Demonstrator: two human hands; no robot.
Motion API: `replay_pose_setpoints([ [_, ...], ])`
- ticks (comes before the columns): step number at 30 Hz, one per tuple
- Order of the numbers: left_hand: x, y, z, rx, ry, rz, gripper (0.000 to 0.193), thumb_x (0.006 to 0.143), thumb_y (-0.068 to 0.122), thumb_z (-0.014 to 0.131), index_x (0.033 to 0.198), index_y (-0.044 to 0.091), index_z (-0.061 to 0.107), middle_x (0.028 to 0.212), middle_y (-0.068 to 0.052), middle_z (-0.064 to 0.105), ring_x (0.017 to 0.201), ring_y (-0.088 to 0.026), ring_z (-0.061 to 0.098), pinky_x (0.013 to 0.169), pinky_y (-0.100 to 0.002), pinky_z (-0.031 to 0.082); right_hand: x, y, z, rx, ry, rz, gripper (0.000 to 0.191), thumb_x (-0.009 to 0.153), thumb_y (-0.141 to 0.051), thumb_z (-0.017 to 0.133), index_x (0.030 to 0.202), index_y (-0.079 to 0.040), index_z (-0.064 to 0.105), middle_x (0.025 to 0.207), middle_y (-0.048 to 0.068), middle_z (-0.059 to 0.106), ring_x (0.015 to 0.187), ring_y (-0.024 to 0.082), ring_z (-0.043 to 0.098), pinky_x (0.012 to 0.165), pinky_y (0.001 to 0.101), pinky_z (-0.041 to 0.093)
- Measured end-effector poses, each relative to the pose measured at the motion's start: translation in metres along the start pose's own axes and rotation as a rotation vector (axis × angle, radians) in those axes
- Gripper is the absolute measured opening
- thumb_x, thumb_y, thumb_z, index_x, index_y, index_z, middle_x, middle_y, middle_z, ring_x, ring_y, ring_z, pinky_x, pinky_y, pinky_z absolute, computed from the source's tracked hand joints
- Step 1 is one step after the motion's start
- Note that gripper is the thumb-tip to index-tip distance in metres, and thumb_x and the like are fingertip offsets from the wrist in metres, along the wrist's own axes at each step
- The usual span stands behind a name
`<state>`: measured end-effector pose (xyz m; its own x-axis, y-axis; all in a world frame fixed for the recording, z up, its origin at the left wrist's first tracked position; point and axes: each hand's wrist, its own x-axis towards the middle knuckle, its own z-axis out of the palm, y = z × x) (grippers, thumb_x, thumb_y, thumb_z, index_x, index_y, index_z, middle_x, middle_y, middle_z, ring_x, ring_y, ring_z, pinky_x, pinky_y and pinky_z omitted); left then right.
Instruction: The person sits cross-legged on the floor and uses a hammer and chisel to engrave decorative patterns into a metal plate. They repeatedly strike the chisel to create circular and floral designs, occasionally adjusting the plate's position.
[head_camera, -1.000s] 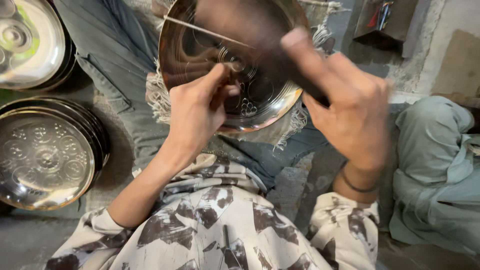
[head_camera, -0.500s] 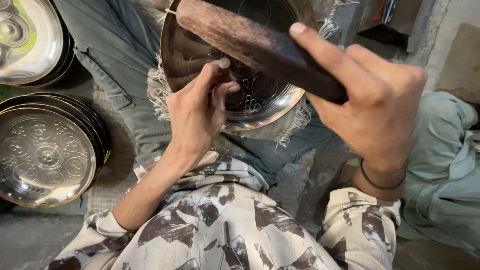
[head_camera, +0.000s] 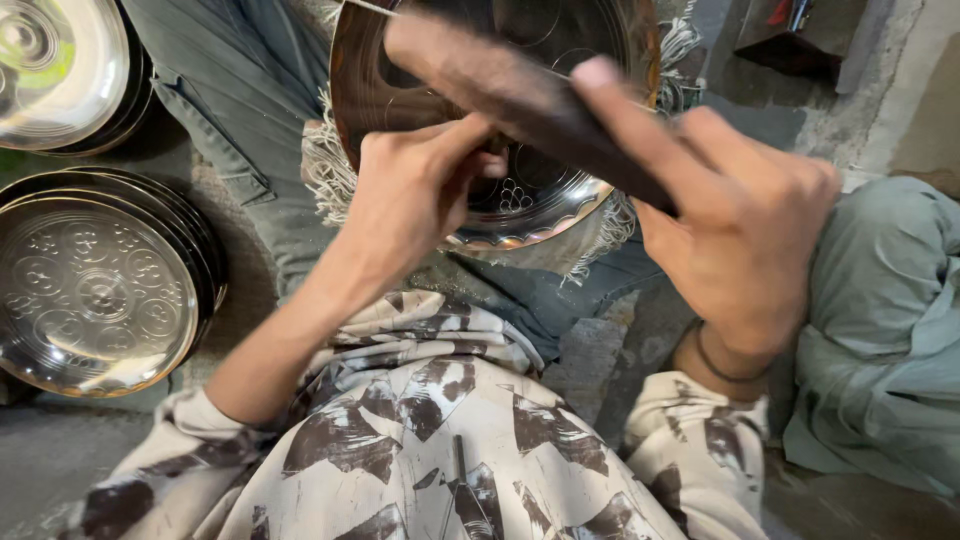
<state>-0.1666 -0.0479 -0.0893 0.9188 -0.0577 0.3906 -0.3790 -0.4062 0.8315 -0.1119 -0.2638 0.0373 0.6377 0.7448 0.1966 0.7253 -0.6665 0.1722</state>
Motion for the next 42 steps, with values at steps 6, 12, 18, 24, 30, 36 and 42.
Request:
replay_pose_setpoints([
  [6,0.036,-0.016,-0.011,0.119,-0.412,0.164,0.034,0.087,0.002,0.076,0.121,0.006,0.069,0.091,-0.015,0.075,0.074,-0.035,0.072,0.066,-0.044,0.056,-0.055,-0.006,0.041,0.23,0.049,0.301,0.055,0.097,-0.012,0.085,0.146,-0.016,0.062,0.09,0.013,0.065,0.068,0.026,0.065,0.067,0.0414,0.052],
  [12,0.068,-0.016,-0.014,0.069,-0.682,0.32,0.038,0.082,0.0,0.072,0.118,0.007,0.067,0.075,-0.014,0.07,0.071,-0.036,0.07,0.06,-0.046,0.052,-0.101,-0.038,0.081,0.507,0.257,0.561,0.061,0.103,-0.006,0.08,0.157,-0.011,0.052,0.11,0.017,0.069,0.089,0.031,0.071,0.08,0.039,0.056],
  [18,0.083,-0.011,-0.009,0.091,-0.845,0.42,0.036,0.084,0.01,0.07,0.119,0.013,0.069,0.068,-0.016,0.067,0.067,-0.039,0.066,0.056,-0.05,0.049,-0.126,-0.065,0.106,0.472,0.336,0.629,0.059,0.103,-0.004,0.078,0.155,-0.002,0.049,0.129,0.024,0.069,0.115,0.036,0.074,0.097,0.0403,0.058],
  [24,0.091,-0.006,-0.006,0.091,-0.888,0.486,0.035,0.083,0.012,0.069,0.118,0.014,0.069,0.068,-0.017,0.067,0.066,-0.041,0.066,0.056,-0.051,0.049,-0.145,-0.07,0.13,0.506,0.441,0.822,0.071,0.096,-0.007,0.083,0.154,0.002,0.045,0.115,0.02,0.068,0.096,0.027,0.068,0.084,0.0347,0.055],
  [30,0.09,-0.008,-0.008,0.118,-0.918,0.457,0.033,0.086,0.015,0.068,0.12,0.013,0.067,0.066,-0.017,0.065,0.066,-0.04,0.065,0.056,-0.052,0.047,-0.148,-0.081,0.146,0.833,0.71,0.864,0.078,0.104,-0.006,0.08,0.16,0.003,0.026,0.124,0.011,0.058,0.091,0.022,0.058,0.084,0.0317,0.053],
  [36,0.092,-0.006,-0.012,0.158,-0.902,0.46,0.033,0.086,0.012,0.07,0.118,0.014,0.068,0.068,-0.016,0.067,0.067,-0.041,0.065,0.057,-0.051,0.048,-0.143,-0.066,0.128,0.425,0.355,0.633,0.061,0.096,-0.005,0.08,0.151,0.001,0.051,0.126,0.017,0.069,0.104,0.024,0.071,0.091,0.033,0.058],
  [42,0.092,-0.008,-0.027,-0.195,-0.598,0.319,0.023,0.09,-0.003,0.076,0.105,-0.001,0.059,0.088,-0.015,0.07,0.085,-0.034,0.071,0.071,-0.041,0.052,-0.143,-0.076,0.134,0.81,0.531,0.874,0.071,0.096,-0.006,0.081,0.154,0.004,0.042,0.126,0.011,0.062,0.094,0.016,0.062,0.088,0.0285,0.053],
])
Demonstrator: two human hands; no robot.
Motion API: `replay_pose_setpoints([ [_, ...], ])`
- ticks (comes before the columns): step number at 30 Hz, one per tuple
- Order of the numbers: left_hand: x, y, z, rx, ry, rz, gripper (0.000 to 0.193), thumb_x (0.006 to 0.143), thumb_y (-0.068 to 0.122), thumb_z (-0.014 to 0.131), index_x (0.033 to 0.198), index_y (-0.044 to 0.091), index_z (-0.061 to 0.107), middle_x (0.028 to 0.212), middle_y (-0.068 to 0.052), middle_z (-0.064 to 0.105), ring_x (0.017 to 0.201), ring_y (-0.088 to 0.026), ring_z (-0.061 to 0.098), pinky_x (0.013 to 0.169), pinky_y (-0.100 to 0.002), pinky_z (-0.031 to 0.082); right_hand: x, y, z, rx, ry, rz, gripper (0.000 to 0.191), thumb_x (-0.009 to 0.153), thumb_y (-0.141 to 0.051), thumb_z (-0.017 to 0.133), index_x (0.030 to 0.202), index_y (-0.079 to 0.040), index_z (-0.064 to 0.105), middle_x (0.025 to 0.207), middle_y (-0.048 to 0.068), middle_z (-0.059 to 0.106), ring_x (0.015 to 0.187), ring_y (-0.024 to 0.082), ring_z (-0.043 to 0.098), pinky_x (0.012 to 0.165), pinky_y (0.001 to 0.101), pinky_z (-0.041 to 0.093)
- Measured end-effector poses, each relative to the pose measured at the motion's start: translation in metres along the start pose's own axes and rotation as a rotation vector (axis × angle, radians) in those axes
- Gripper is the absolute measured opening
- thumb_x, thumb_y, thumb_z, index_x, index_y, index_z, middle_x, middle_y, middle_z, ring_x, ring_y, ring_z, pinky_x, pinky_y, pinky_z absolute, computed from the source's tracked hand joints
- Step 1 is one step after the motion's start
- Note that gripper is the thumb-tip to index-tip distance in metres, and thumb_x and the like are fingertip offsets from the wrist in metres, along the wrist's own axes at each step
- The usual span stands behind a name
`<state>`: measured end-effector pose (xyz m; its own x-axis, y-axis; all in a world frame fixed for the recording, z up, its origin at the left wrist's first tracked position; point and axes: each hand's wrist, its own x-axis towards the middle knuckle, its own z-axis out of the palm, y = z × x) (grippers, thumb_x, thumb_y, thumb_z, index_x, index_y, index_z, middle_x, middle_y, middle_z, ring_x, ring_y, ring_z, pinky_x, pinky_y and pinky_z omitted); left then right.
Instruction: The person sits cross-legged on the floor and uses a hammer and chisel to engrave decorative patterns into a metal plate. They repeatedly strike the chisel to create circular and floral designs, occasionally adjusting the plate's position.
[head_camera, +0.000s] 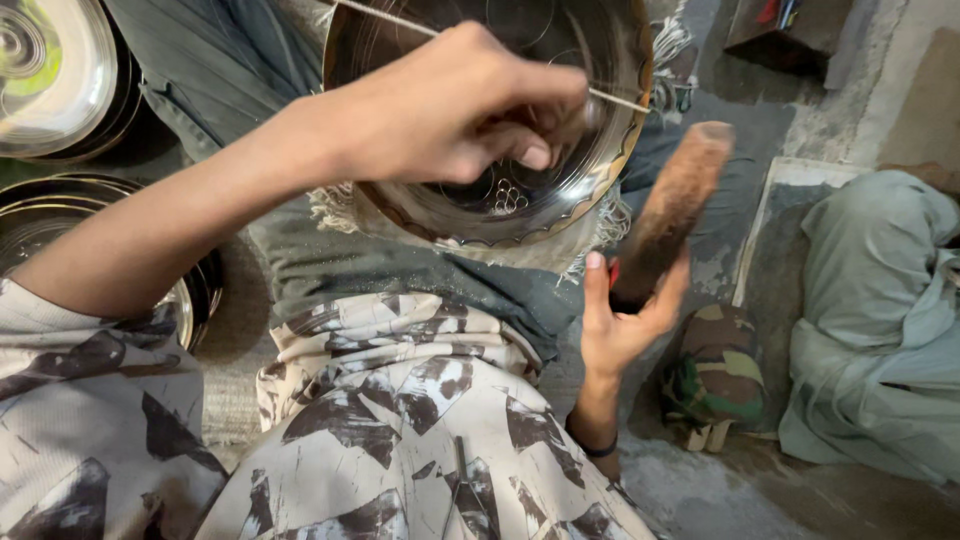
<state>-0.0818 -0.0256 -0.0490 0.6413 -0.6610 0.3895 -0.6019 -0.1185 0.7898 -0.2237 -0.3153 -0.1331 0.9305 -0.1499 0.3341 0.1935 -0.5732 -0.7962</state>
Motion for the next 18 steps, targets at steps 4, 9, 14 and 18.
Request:
replay_pose_setpoints([
  [4,-0.002,-0.004,0.002,-0.061,-0.18,-0.067,0.029,0.075,-0.008,0.069,0.102,0.001,0.06,0.077,-0.014,0.069,0.076,-0.026,0.074,0.065,-0.039,0.053,-0.018,0.007,0.007,0.223,0.026,0.035,0.083,0.098,-0.003,0.079,0.163,0.002,0.027,0.141,0.012,0.053,0.103,0.016,0.061,0.091,0.0269,0.054],
  [9,0.003,-0.01,0.006,0.05,-0.316,0.01,0.031,0.067,-0.005,0.068,0.097,0.0,0.058,0.077,-0.013,0.071,0.083,-0.028,0.075,0.062,-0.042,0.054,-0.033,0.009,0.014,0.271,0.071,0.009,0.082,0.099,-0.002,0.077,0.162,-0.001,0.024,0.142,0.014,0.054,0.104,0.016,0.063,0.092,0.0277,0.055],
  [14,0.01,-0.007,0.014,0.243,-0.438,0.027,0.025,0.086,0.014,0.072,0.108,0.008,0.062,0.065,-0.015,0.066,0.066,-0.037,0.066,0.055,-0.051,0.047,-0.027,0.009,0.013,0.134,0.081,0.019,0.091,0.095,-0.006,0.08,0.16,-0.002,0.017,0.114,0.015,0.063,0.089,0.018,0.067,0.08,0.0318,0.056],
  [18,0.016,-0.007,0.015,0.266,-0.462,0.076,0.023,0.085,0.015,0.071,0.106,0.01,0.062,0.06,-0.014,0.062,0.061,-0.039,0.063,0.052,-0.053,0.044,-0.019,0.004,0.011,-0.264,0.121,-0.203,0.093,0.088,-0.001,0.084,0.16,-0.013,0.027,0.128,0.015,0.058,0.088,0.027,0.066,0.077,0.0376,0.056],
])
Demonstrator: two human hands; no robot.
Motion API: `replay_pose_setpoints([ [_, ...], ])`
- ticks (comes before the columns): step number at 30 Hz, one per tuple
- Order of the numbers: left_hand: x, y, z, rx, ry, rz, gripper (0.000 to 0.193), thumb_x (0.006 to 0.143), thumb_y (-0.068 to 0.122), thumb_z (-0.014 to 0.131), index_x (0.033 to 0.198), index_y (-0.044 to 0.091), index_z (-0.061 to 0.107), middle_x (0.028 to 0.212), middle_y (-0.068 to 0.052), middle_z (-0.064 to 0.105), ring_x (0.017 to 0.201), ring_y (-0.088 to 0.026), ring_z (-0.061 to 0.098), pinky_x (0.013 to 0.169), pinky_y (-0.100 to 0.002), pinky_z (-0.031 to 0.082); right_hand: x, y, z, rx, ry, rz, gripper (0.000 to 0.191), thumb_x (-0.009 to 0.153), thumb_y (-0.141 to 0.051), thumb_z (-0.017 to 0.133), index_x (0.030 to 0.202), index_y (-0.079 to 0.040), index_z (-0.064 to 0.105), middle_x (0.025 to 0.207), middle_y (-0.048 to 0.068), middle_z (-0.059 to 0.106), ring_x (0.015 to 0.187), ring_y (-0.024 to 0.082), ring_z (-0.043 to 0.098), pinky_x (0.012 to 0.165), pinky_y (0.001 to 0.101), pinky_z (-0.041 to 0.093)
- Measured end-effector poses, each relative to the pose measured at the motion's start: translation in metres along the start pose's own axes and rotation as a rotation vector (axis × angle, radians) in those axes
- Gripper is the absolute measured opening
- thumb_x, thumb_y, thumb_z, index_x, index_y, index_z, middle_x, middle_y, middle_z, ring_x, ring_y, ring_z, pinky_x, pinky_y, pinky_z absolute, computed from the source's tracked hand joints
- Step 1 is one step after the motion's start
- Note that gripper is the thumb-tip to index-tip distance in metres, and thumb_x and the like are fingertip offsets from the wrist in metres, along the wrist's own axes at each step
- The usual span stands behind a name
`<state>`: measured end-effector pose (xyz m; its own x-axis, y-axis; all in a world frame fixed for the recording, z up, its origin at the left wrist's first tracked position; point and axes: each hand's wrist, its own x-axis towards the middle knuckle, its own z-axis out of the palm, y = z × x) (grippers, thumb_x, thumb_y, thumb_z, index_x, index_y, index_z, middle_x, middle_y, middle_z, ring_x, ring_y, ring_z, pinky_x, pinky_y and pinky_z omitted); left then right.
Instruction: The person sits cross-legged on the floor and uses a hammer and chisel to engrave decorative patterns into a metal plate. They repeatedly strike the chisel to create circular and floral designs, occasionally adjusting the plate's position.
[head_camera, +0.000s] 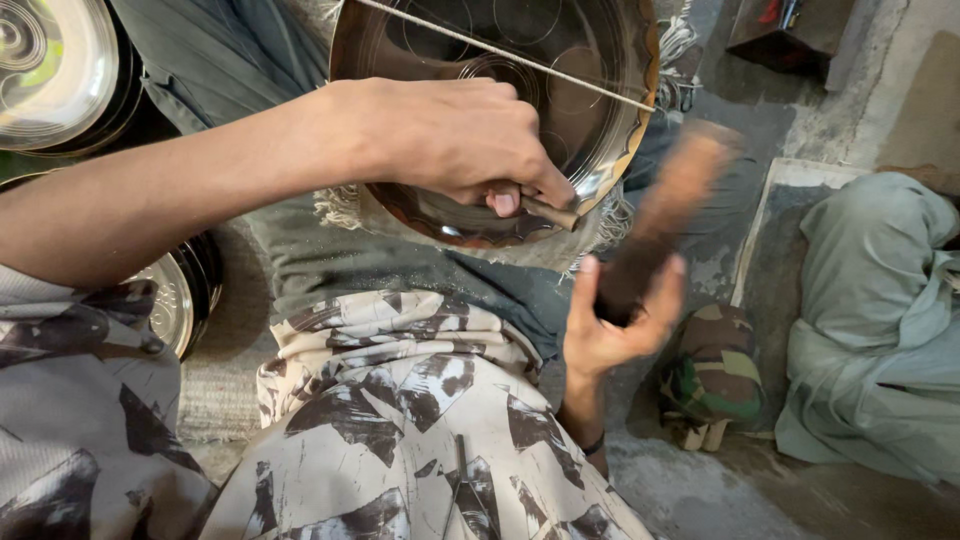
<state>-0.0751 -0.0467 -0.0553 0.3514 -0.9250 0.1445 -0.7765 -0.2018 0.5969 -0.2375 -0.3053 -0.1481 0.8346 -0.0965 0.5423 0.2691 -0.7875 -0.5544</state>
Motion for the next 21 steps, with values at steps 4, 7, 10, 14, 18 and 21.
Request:
replay_pose_setpoints([
  [4,0.0,0.001,-0.001,-0.02,-0.025,-0.022,0.026,0.083,0.013,0.069,0.108,0.011,0.062,0.06,-0.013,0.062,0.06,-0.038,0.064,0.053,-0.052,0.045,0.01,-0.017,0.001,0.447,0.135,0.303,0.096,0.094,-0.008,0.078,0.162,-0.007,0.01,0.144,0.014,0.056,0.078,0.021,0.061,0.071,0.0348,0.055],
  [7,0.0,0.0,-0.002,0.003,-0.024,-0.013,0.022,0.085,0.015,0.068,0.106,0.011,0.062,0.06,-0.013,0.062,0.06,-0.038,0.064,0.053,-0.053,0.045,0.024,-0.03,-0.004,0.054,-0.104,-0.109,0.098,0.085,-0.004,0.079,0.161,-0.018,0.018,0.116,0.021,0.064,0.078,0.031,0.067,0.069,0.0404,0.057],
  [10,0.0,0.0,-0.001,0.003,-0.025,-0.039,0.02,0.088,0.017,0.068,0.106,0.009,0.062,0.06,-0.013,0.063,0.06,-0.037,0.064,0.055,-0.053,0.045,0.026,-0.047,-0.01,0.307,-0.101,0.238,0.097,0.089,-0.004,0.077,0.163,-0.017,0.015,0.092,0.024,0.063,0.07,0.029,0.063,0.065,0.0389,0.053],
  [14,-0.003,0.001,0.0,0.011,-0.006,-0.047,0.029,0.085,0.013,0.068,0.114,0.013,0.065,0.062,-0.014,0.064,0.06,-0.039,0.064,0.054,-0.053,0.046,0.021,-0.058,-0.013,-0.156,-0.309,-0.171,0.089,0.09,-0.003,0.076,0.161,-0.01,0.022,0.124,0.033,0.063,0.101,0.045,0.069,0.082,0.0439,0.057],
  [18,-0.006,0.002,0.0,0.033,0.013,-0.043,0.024,0.087,0.015,0.069,0.11,0.01,0.066,0.065,-0.014,0.066,0.067,-0.038,0.066,0.058,-0.052,0.048,0.019,-0.054,-0.011,0.304,-0.194,0.331,0.085,0.094,-0.006,0.075,0.16,-0.009,0.022,0.139,0.022,0.053,0.088,0.043,0.063,0.078,0.0393,0.054],
  [21,-0.008,0.003,0.001,0.047,0.002,-0.104,0.045,0.084,0.015,0.069,0.128,0.021,0.067,0.066,-0.017,0.067,0.064,-0.04,0.066,0.055,-0.051,0.049,0.021,-0.046,-0.014,0.079,-0.329,0.109,0.08,0.102,-0.006,0.076,0.166,-0.01,0.027,0.148,0.021,0.053,0.119,0.041,0.069,0.097,0.0405,0.057],
])
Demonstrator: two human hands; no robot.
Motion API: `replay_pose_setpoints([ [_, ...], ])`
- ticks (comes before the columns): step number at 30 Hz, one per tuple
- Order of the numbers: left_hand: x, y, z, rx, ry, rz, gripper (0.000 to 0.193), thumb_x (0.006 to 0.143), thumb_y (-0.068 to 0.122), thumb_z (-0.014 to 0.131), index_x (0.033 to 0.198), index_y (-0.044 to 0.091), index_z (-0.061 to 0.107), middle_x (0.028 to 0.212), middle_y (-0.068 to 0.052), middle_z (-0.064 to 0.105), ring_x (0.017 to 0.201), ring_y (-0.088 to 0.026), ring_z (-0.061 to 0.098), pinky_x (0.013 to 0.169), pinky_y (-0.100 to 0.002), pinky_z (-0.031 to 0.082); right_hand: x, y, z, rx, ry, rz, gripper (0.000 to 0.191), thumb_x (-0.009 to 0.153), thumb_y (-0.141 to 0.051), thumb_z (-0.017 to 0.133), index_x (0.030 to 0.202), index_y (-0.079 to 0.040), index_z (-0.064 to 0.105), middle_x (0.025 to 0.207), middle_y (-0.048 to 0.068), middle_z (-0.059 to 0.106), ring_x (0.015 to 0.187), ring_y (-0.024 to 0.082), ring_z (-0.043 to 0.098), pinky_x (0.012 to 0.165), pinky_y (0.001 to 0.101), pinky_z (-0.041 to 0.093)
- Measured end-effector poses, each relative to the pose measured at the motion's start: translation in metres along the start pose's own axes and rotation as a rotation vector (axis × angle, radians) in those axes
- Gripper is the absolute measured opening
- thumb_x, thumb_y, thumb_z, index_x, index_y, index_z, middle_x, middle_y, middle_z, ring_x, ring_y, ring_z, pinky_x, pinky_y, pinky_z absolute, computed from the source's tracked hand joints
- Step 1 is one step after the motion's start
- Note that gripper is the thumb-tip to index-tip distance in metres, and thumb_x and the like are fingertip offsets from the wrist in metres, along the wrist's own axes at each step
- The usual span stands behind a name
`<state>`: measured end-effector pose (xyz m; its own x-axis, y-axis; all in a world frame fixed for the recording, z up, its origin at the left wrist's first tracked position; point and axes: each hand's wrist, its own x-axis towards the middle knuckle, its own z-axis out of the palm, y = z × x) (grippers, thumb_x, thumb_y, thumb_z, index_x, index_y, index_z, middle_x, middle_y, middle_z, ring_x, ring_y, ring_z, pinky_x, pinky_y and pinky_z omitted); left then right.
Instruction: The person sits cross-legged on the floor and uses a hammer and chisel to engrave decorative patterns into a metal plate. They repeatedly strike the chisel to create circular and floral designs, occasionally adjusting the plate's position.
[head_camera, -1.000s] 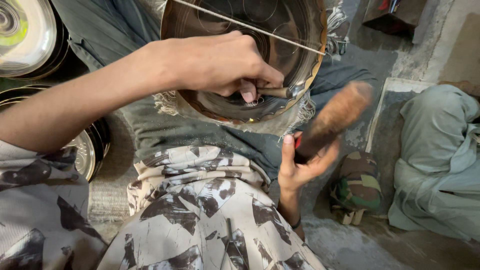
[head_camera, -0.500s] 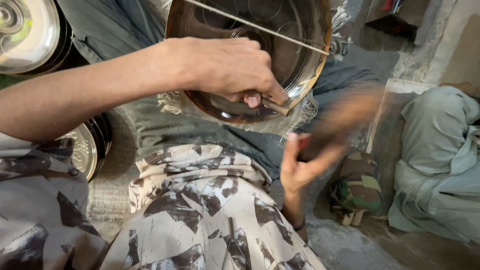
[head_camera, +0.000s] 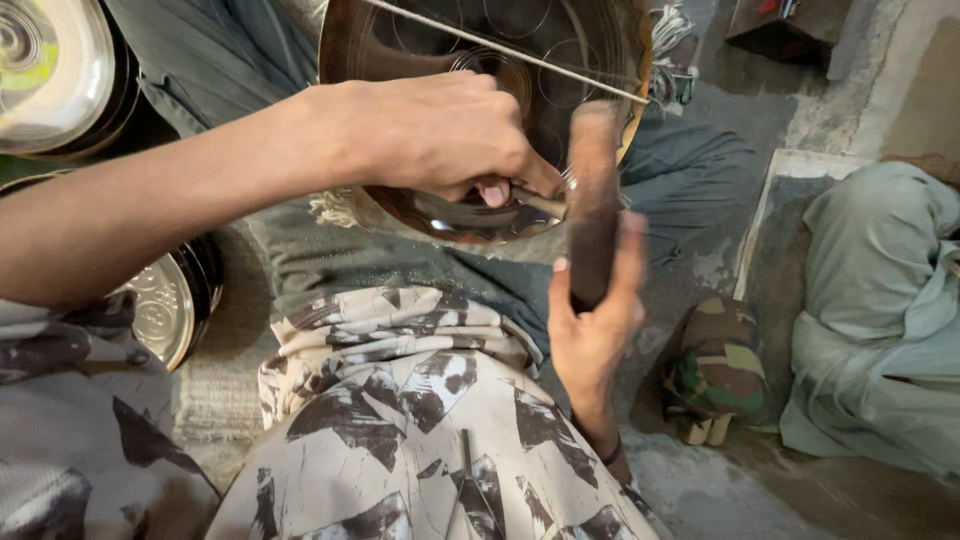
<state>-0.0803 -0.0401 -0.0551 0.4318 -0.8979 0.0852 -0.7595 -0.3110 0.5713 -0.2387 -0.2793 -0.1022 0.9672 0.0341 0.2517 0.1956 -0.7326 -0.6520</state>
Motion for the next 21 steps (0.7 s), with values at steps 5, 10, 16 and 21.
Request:
replay_pose_setpoints([
  [5,-0.001,0.001,0.004,0.007,0.043,-0.004,0.046,0.085,0.015,0.07,0.13,0.021,0.067,0.067,-0.017,0.068,0.065,-0.039,0.067,0.057,-0.051,0.05,0.002,0.013,-0.003,-0.138,-0.104,0.013,0.077,0.1,-0.001,0.075,0.165,-0.006,0.035,0.152,0.014,0.056,0.128,0.027,0.066,0.1,0.0359,0.058],
  [10,-0.006,-0.003,0.008,0.0,0.077,-0.009,0.045,0.085,0.015,0.071,0.129,0.02,0.068,0.068,-0.016,0.069,0.066,-0.039,0.067,0.056,-0.051,0.05,0.001,0.02,0.006,0.125,0.058,0.124,0.073,0.102,-0.007,0.075,0.163,-0.008,0.035,0.152,0.012,0.053,0.108,0.013,0.061,0.096,0.0283,0.054],
  [16,-0.011,-0.006,0.016,0.001,0.17,-0.033,0.048,0.083,0.011,0.072,0.13,0.019,0.069,0.071,-0.017,0.07,0.064,-0.036,0.069,0.057,-0.048,0.053,0.005,0.004,0.008,0.043,0.083,-0.032,0.074,0.096,-0.003,0.076,0.157,-0.006,0.035,0.156,0.016,0.045,0.131,0.028,0.053,0.109,0.0378,0.047],
  [21,-0.015,-0.004,0.017,0.014,0.237,-0.061,0.059,0.071,0.007,0.073,0.129,0.018,0.071,0.076,-0.015,0.073,0.065,-0.035,0.07,0.06,-0.047,0.055,0.024,-0.006,0.001,0.293,0.095,0.196,0.077,0.093,-0.009,0.077,0.158,-0.007,0.035,0.152,0.022,0.049,0.112,0.026,0.057,0.098,0.0347,0.049],
])
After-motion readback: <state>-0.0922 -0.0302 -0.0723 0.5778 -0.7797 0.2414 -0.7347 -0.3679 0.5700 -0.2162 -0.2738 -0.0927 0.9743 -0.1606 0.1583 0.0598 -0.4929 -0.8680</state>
